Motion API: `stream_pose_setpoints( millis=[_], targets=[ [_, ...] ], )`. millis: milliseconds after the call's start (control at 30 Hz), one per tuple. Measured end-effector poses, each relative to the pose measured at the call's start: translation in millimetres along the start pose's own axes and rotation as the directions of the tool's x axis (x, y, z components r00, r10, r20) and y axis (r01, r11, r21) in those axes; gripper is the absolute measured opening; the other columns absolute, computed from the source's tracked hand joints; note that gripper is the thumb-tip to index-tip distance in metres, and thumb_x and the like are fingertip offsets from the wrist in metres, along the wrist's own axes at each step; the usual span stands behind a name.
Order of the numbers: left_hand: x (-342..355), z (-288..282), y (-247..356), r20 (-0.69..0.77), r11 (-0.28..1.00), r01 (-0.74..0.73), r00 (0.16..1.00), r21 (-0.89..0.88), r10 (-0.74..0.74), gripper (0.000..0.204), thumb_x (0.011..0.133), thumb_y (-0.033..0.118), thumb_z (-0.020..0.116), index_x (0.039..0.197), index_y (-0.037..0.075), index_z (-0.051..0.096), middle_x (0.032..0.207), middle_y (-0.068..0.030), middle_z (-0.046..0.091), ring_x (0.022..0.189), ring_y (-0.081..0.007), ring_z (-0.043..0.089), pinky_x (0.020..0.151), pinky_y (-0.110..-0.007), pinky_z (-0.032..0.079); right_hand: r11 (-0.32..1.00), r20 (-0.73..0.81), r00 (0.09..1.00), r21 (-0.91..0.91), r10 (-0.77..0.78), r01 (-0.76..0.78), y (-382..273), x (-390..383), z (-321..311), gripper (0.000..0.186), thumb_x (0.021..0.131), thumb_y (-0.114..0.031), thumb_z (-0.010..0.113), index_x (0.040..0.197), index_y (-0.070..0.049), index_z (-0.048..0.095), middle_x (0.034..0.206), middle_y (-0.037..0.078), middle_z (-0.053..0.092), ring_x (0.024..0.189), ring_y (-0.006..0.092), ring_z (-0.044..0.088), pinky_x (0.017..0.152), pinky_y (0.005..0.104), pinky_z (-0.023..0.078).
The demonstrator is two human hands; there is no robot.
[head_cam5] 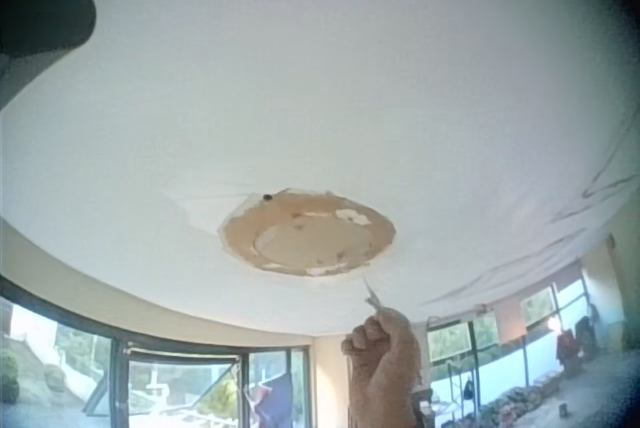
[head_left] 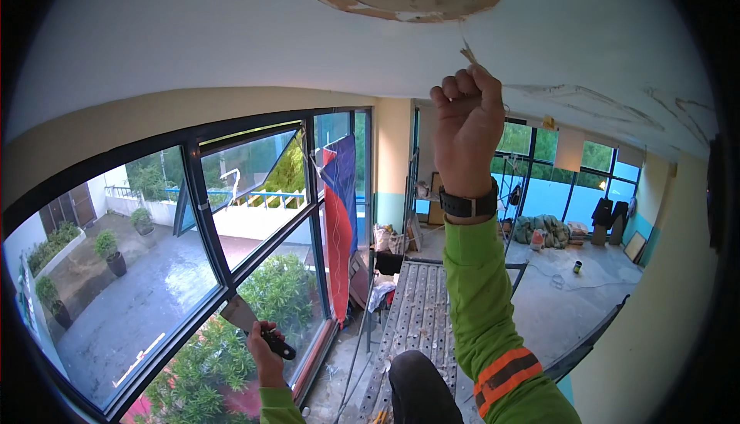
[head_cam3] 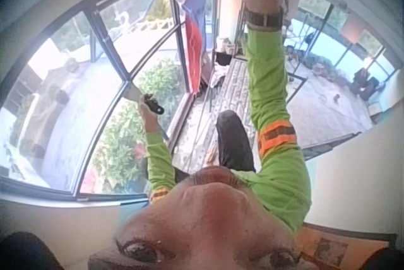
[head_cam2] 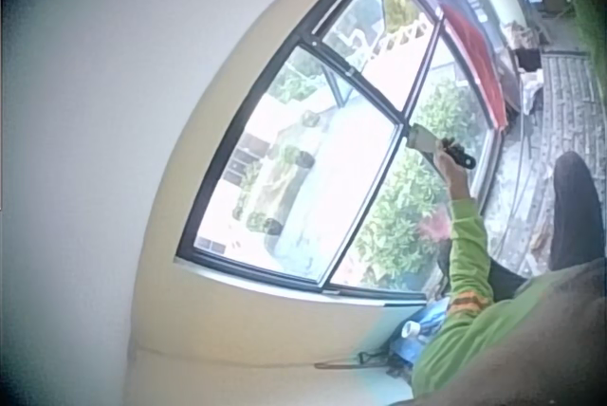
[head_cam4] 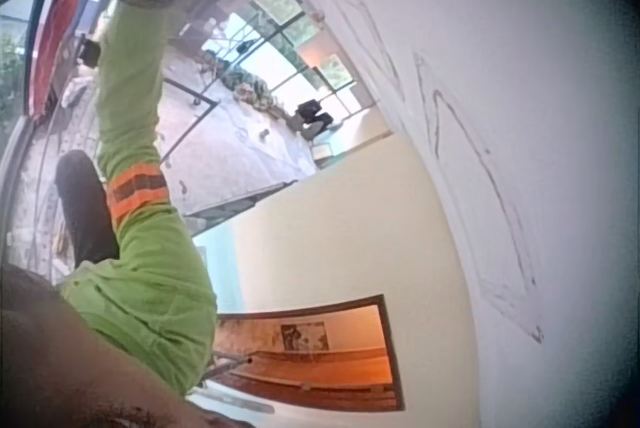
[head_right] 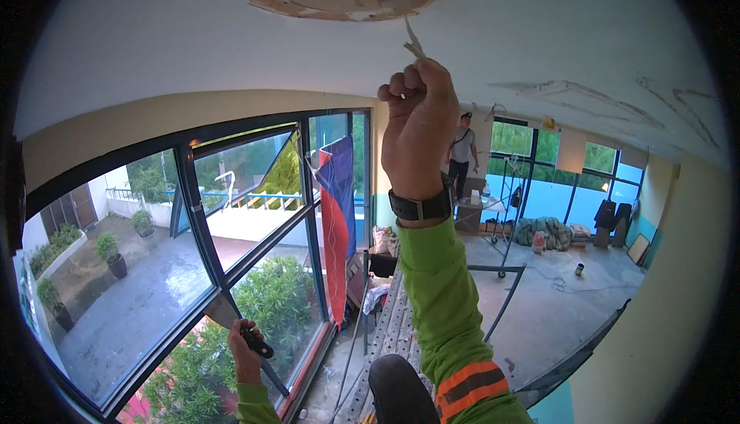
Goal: The person removes loose pieces of material from the edge of a hole in the ceiling by hand and uses a putty knife to scrape the surface.
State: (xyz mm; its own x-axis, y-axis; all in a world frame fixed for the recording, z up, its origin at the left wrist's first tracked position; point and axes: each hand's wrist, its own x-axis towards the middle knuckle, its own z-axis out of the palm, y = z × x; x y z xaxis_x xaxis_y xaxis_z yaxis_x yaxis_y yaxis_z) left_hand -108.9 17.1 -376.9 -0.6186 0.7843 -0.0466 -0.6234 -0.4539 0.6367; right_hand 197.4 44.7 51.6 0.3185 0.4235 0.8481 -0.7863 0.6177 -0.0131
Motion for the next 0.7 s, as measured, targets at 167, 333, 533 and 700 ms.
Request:
stream_pose_setpoints(
  millis=[167, 333, 533, 700],
  targets=[
    [-2.1, 3.3, -3.0, -0.027, 0.999, -0.038, 0.999, 0.015, 0.038, 0.023, 0.094, 0.027, 0.050, 0.089, 0.005, 0.054, 0.074, -0.0094, 0.059, 0.054, -0.0191, 0.055, 0.050, -0.033, 0.047, 0.999, 0.123, 0.992, -0.040, -0.003, 0.008, 3.3, -1.3, -14.5, 0.013, 0.088, -0.017, 0.055, 0.080, -0.010, 0.049, 0.069, -0.002, 0.042, 0.065, 0.0121, 0.045, 0.062, 0.0312, 0.041],
    [-2.2, 3.5, -1.5, 0.000, 0.999, -0.026, 1.000, 0.026, 0.026, 0.022, 0.094, 0.027, 0.050, 0.089, 0.005, 0.054, 0.074, -0.0092, 0.059, 0.056, -0.0188, 0.054, 0.050, -0.033, 0.047, 0.941, 0.177, 0.983, -0.338, 0.044, 0.019, 2.2, -14.9, -21.0, 0.020, 0.090, -0.020, 0.056, 0.075, -0.009, 0.049, 0.067, -0.001, 0.041, 0.061, 0.0113, 0.042, 0.060, 0.0299, 0.038],
    [-0.4, 1.1, -2.3, 0.000, 0.999, -0.024, 1.000, 0.026, 0.024, 0.022, 0.094, 0.026, 0.049, 0.089, 0.005, 0.054, 0.075, -0.0090, 0.059, 0.056, -0.0183, 0.053, 0.050, -0.033, 0.046, 0.866, 0.248, 0.965, -0.498, 0.082, 0.054, 11.4, 15.8, 7.2, 0.023, 0.091, -0.026, 0.058, 0.091, -0.003, 0.061, 0.074, 0.004, 0.059, 0.062, 0.0111, 0.054, 0.053, 0.0258, 0.044],
    [-2.6, 2.3, -1.1, 0.006, 1.000, -0.016, 1.000, 0.011, 0.016, 0.022, 0.094, 0.026, 0.048, 0.089, 0.005, 0.054, 0.074, -0.0086, 0.059, 0.056, -0.0181, 0.054, 0.050, -0.033, 0.047, 0.961, 0.223, 0.951, -0.221, 0.213, -0.164, 6.2, 39.5, 33.2, 0.019, 0.093, -0.024, 0.054, 0.092, -0.005, 0.059, 0.075, 0.002, 0.056, 0.066, 0.0123, 0.053, 0.059, 0.0299, 0.043]
  ],
)
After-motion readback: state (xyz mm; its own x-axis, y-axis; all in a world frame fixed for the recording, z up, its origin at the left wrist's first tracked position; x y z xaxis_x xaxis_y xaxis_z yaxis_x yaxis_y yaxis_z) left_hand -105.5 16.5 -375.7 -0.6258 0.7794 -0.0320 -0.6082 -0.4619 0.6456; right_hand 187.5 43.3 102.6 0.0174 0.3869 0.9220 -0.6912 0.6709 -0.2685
